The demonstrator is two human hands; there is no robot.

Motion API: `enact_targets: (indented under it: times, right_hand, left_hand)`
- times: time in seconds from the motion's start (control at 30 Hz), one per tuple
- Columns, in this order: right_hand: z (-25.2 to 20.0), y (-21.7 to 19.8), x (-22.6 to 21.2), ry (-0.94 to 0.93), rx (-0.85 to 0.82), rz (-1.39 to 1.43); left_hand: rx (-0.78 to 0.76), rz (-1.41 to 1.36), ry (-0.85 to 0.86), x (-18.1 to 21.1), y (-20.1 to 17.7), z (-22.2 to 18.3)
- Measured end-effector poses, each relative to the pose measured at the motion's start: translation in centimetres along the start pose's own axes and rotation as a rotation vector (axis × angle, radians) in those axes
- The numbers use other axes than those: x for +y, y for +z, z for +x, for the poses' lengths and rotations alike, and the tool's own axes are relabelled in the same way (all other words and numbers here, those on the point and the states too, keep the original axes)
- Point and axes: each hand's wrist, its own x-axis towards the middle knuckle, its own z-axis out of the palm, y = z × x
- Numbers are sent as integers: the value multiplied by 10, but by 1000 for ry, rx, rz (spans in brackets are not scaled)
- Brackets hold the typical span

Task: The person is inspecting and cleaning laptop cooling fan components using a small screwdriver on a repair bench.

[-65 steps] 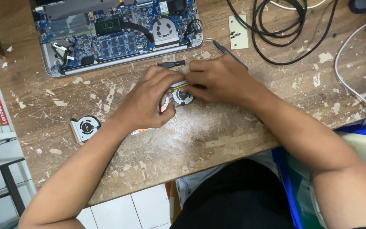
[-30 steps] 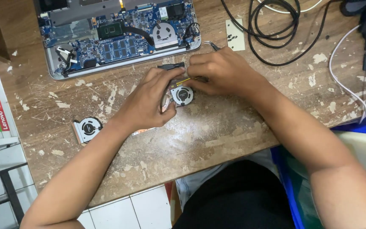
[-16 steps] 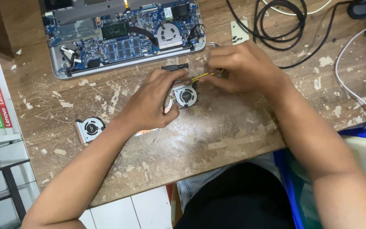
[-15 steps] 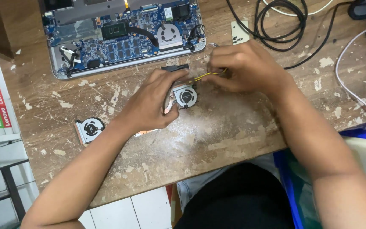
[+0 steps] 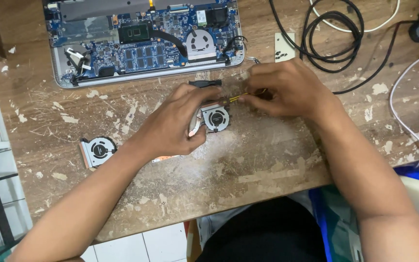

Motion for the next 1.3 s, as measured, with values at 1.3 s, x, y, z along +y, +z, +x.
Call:
enact_targets:
  times: [1.3]
  right_hand:
    - [29,12,-36,82,115,140]
  left_hand:
    - [115,-186,-34,0,1,-4]
